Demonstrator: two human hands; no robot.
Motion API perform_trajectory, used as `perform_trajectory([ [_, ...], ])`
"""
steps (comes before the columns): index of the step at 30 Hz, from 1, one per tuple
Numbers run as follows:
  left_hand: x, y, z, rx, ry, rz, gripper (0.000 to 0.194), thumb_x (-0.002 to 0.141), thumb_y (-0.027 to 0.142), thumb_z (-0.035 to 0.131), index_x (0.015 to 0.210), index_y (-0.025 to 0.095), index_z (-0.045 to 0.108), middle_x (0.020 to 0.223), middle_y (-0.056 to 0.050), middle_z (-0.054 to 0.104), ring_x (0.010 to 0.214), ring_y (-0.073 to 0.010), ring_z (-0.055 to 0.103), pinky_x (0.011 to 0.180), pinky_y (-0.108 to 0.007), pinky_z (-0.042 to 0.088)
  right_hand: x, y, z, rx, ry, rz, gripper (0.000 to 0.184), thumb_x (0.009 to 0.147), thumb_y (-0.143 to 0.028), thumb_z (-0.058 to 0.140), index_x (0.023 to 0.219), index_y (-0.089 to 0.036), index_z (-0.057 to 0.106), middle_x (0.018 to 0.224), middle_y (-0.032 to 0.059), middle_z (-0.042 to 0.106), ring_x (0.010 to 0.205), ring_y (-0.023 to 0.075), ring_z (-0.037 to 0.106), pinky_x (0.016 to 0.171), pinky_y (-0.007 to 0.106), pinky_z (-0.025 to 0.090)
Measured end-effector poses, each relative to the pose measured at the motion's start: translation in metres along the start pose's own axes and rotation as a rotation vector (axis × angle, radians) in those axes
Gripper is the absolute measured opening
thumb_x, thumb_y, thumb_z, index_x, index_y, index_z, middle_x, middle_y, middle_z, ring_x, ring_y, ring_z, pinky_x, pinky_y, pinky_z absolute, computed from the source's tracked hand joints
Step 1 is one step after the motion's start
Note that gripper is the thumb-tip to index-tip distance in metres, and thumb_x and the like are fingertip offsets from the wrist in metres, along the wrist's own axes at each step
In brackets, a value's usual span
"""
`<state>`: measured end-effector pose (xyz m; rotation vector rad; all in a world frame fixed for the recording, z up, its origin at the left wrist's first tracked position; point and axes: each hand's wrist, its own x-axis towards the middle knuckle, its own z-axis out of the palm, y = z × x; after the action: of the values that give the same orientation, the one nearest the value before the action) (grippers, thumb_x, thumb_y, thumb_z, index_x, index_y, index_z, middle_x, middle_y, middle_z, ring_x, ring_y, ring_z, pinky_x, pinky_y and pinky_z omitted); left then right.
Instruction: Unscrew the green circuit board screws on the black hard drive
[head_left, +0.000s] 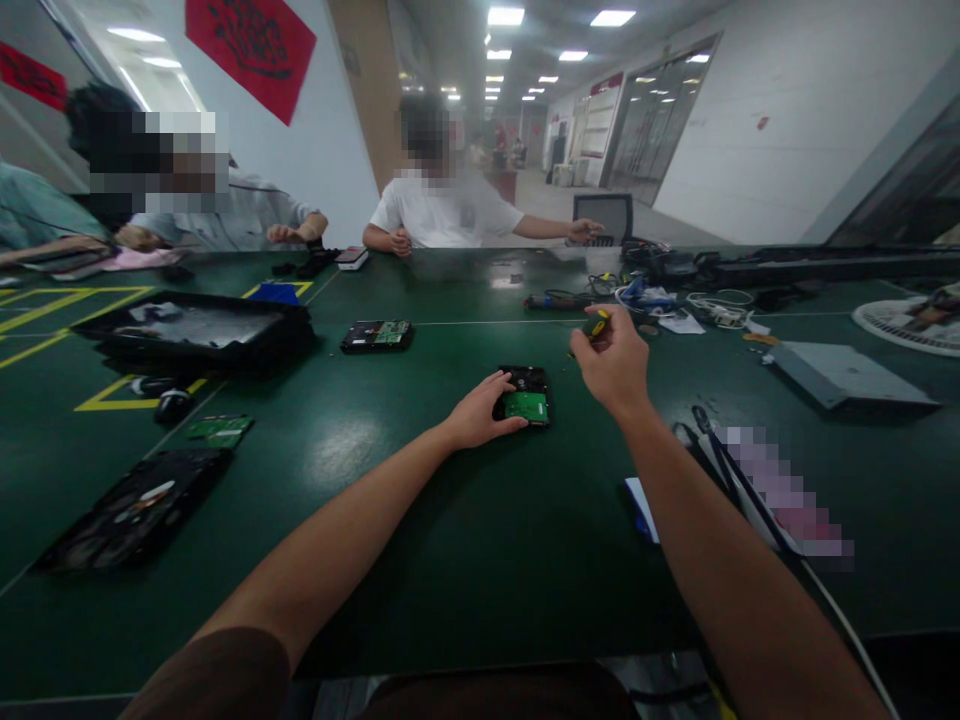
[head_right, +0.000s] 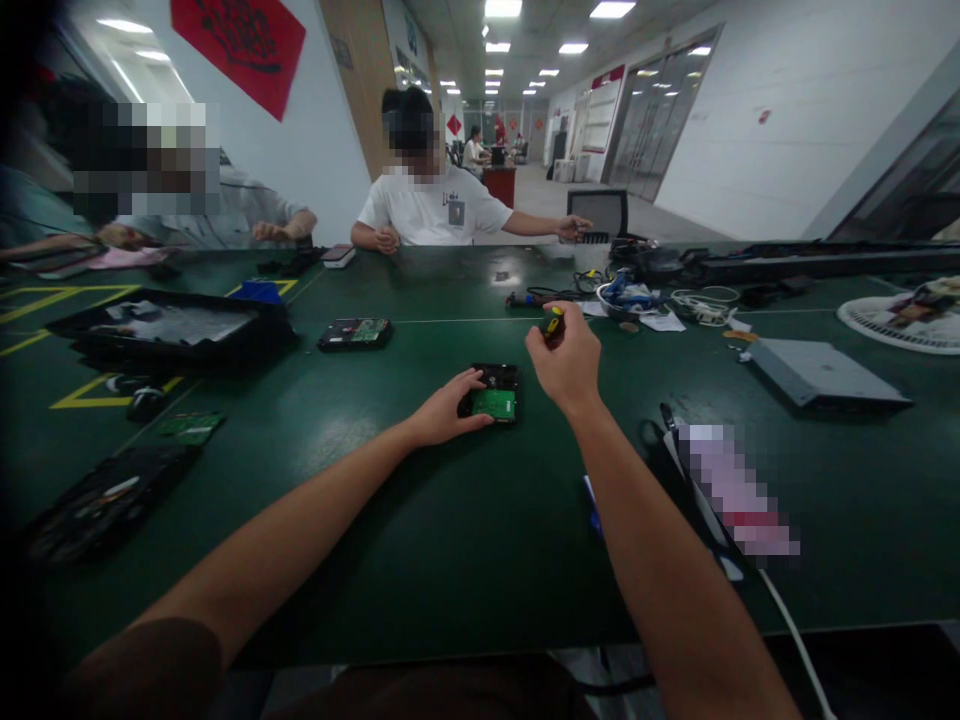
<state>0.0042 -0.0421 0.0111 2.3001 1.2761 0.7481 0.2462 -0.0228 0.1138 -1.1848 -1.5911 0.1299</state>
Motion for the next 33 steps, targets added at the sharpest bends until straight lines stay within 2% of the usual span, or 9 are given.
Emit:
perform_trajectory([
  [7,-0.001,0.007,-0.002,0.023,0.003,0.006,0.072,0.086,0.062,0.073,0.14,0.018,0.057,0.162,-0.019,0.047,0.158,-0.0331,0.033,0.129,-0.052,0.033,-0.003,0.005,-0.005,-0.019,0.052,0.17,0.018,0.086,-0.029,0.059,0.103,-0.025,0.06,0.075,0.0006,0.068,0.066,0.0215,0.066,0.069,0.038,0.054],
  [9,-0.002,0.008,-0.003,0.03,-0.005,-0.009,0.072,0.086,0.063,0.073,0.141,0.018,0.057,0.163,-0.018,0.045,0.159,-0.0332,0.032,0.129,-0.053,0.032,-0.003,0.007,-0.006,-0.01,0.012,0.234,0.012,0.089,-0.034,0.059,0.095,-0.024,0.061,0.068,-0.0001,0.067,0.06,0.0203,0.066,0.066,0.036,0.055],
  [12,-0.002,0.009,-0.004,0.038,-0.015,-0.019,0.072,0.086,0.063,0.072,0.141,0.019,0.057,0.164,-0.017,0.044,0.159,-0.0331,0.031,0.129,-0.053,0.033,-0.002,0.013,-0.007,-0.044,-0.09,0.3,0.026,0.094,-0.045,0.059,0.082,-0.023,0.061,0.058,0.0004,0.065,0.05,0.0193,0.065,0.058,0.034,0.054],
  [15,-0.002,0.008,-0.003,0.034,-0.01,-0.005,0.073,0.086,0.063,0.072,0.142,0.019,0.056,0.164,-0.017,0.045,0.159,-0.0334,0.031,0.128,-0.053,0.033,-0.003,0.023,-0.004,-0.072,-0.248,0.378,0.027,0.096,-0.041,0.057,0.078,-0.021,0.062,0.056,0.0017,0.067,0.045,0.0186,0.065,0.052,0.031,0.053],
  [18,-0.002,0.006,-0.002,0.035,-0.001,0.014,0.072,0.086,0.062,0.072,0.142,0.018,0.056,0.164,-0.017,0.045,0.159,-0.0334,0.032,0.129,-0.053,0.032,-0.005,0.041,0.002,-0.151,-0.352,0.445,0.021,0.097,-0.027,0.053,0.085,-0.017,0.068,0.061,0.0039,0.072,0.049,0.0164,0.069,0.052,0.025,0.053],
  [21,-0.001,0.003,0.0,0.034,0.003,0.019,0.072,0.086,0.062,0.073,0.141,0.018,0.056,0.164,-0.017,0.045,0.159,-0.0328,0.032,0.129,-0.053,0.032,-0.005,0.064,0.013,-0.354,-0.559,0.388,0.026,0.097,-0.017,0.05,0.111,-0.015,0.072,0.081,0.0057,0.079,0.058,0.0132,0.072,0.059,0.021,0.054],
  [25,0.0,0.002,0.0,0.025,-0.002,0.004,0.073,0.085,0.063,0.074,0.14,0.018,0.057,0.164,-0.017,0.045,0.159,-0.0328,0.031,0.129,-0.052,0.032,-0.007,0.091,0.029,-0.449,-0.616,0.315,0.031,0.09,-0.009,0.058,0.113,-0.018,0.077,0.115,0.0099,0.079,0.103,0.0218,0.075,0.092,0.029,0.055],
  [27,-0.001,0.003,-0.001,0.025,-0.008,0.0,0.074,0.085,0.063,0.074,0.141,0.018,0.057,0.164,-0.016,0.045,0.159,-0.0324,0.03,0.129,-0.051,0.032,-0.008,0.101,0.035,-0.486,-0.611,0.292,0.036,0.093,-0.012,0.058,0.122,-0.019,0.076,0.124,0.0117,0.076,0.117,0.0252,0.07,0.102,0.034,0.051],
  [33,-0.001,0.003,-0.001,0.042,-0.016,-0.006,0.075,0.086,0.064,0.072,0.142,0.018,0.056,0.164,-0.017,0.044,0.16,-0.0316,0.03,0.129,-0.051,0.032,-0.013,0.112,0.045,-0.542,-0.614,0.238,0.037,0.1,-0.033,0.058,0.133,-0.025,0.072,0.122,0.0125,0.073,0.108,0.0272,0.068,0.094,0.039,0.052],
])
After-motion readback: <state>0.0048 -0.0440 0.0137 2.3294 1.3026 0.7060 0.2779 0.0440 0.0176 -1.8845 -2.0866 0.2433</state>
